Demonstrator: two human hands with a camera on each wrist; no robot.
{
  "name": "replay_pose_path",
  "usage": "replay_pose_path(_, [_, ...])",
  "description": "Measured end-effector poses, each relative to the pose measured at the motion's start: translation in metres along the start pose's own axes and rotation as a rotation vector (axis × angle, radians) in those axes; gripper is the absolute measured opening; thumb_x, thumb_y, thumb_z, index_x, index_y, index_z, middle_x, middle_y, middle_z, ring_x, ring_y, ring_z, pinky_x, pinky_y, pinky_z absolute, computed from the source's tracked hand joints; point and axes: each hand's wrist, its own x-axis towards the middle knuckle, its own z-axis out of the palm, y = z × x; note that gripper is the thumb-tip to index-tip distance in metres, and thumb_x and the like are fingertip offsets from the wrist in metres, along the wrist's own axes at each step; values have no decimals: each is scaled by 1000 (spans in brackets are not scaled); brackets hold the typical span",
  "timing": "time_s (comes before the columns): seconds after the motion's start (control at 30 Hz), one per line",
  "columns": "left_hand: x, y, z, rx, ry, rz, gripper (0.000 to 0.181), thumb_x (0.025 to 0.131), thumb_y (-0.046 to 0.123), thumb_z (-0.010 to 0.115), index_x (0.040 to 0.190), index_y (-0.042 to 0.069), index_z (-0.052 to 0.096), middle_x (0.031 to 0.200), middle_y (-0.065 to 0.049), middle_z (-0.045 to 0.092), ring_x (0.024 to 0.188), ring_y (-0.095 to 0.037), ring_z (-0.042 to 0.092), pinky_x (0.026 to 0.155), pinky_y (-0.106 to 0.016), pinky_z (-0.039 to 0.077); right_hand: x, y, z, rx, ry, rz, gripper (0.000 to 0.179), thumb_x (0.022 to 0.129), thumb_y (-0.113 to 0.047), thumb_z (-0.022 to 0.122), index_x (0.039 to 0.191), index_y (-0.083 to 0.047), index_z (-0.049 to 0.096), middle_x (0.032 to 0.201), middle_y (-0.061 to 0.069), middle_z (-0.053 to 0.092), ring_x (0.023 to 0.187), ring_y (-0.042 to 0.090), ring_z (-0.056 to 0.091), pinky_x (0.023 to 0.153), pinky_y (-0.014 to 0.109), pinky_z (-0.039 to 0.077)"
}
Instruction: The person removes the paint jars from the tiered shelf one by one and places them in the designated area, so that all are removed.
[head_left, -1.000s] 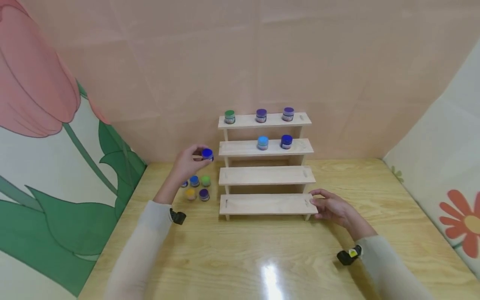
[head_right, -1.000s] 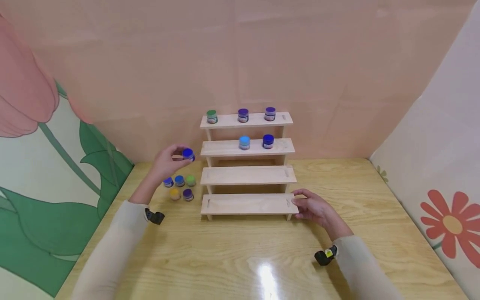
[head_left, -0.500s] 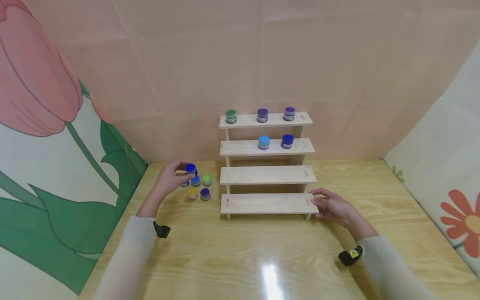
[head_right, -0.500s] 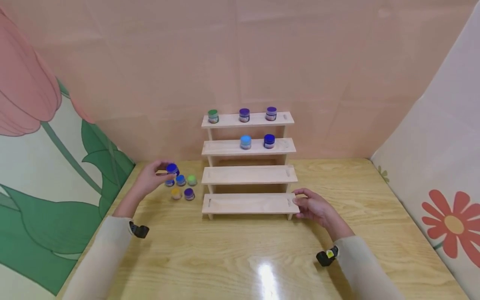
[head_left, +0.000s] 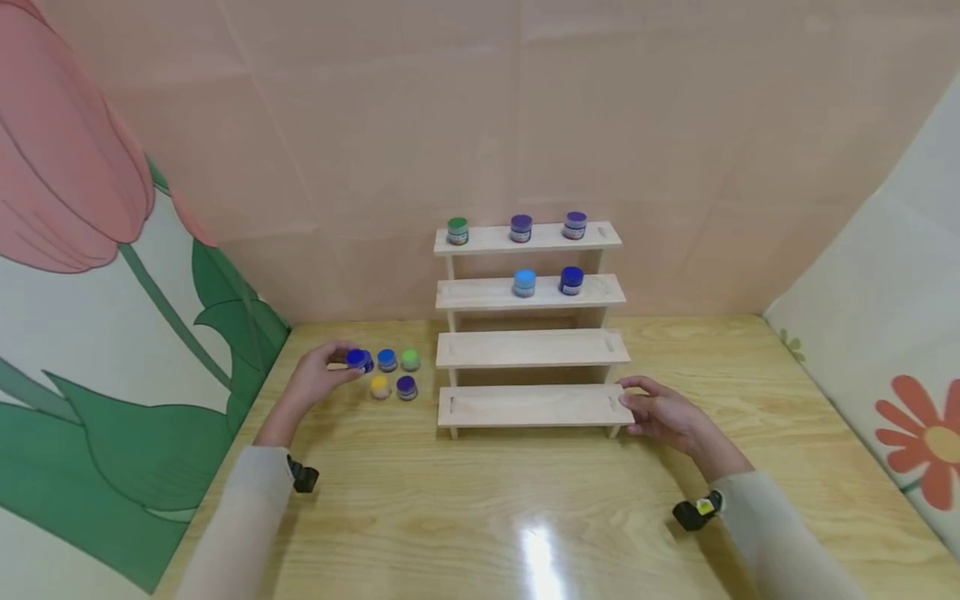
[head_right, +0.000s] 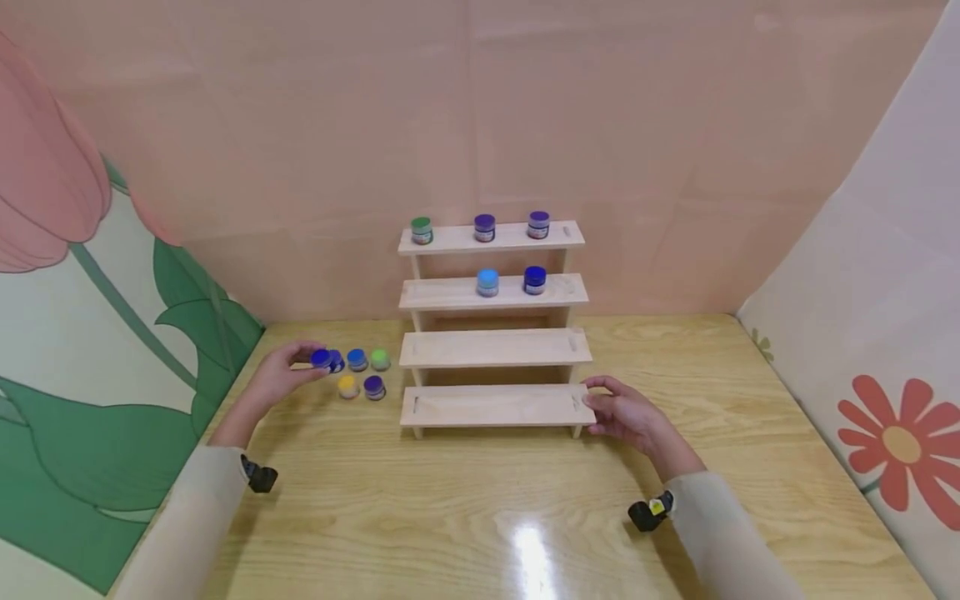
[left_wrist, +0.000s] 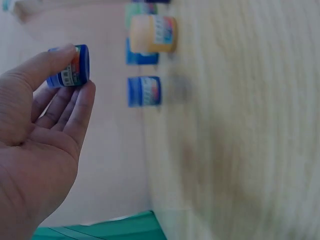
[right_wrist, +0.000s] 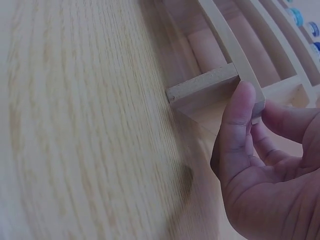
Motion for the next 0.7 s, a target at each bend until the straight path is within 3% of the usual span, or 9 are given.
replay_pose_path(0.27, [2, -23, 1, 31, -1, -48, 54, 95, 28, 73, 139, 4, 55, 137, -22, 59, 128, -41, 53, 108, -56, 43, -1, 2, -1, -5, -9, -2, 20, 105, -12, 55, 122, -21, 52, 101, 0, 66, 83, 12, 66, 68, 25, 59])
replay_pose_path(0.7, [5, -43, 8, -5, -44, -100, 47, 95, 21, 73, 134, 2, 57, 134, -23, 60, 127, -41, 55, 106, -54, 45, -1, 1, 0, 4, 0, 0, 20, 105, -10, 54, 121, -22, 54, 99, 0, 65, 81, 12, 66, 67, 25, 59])
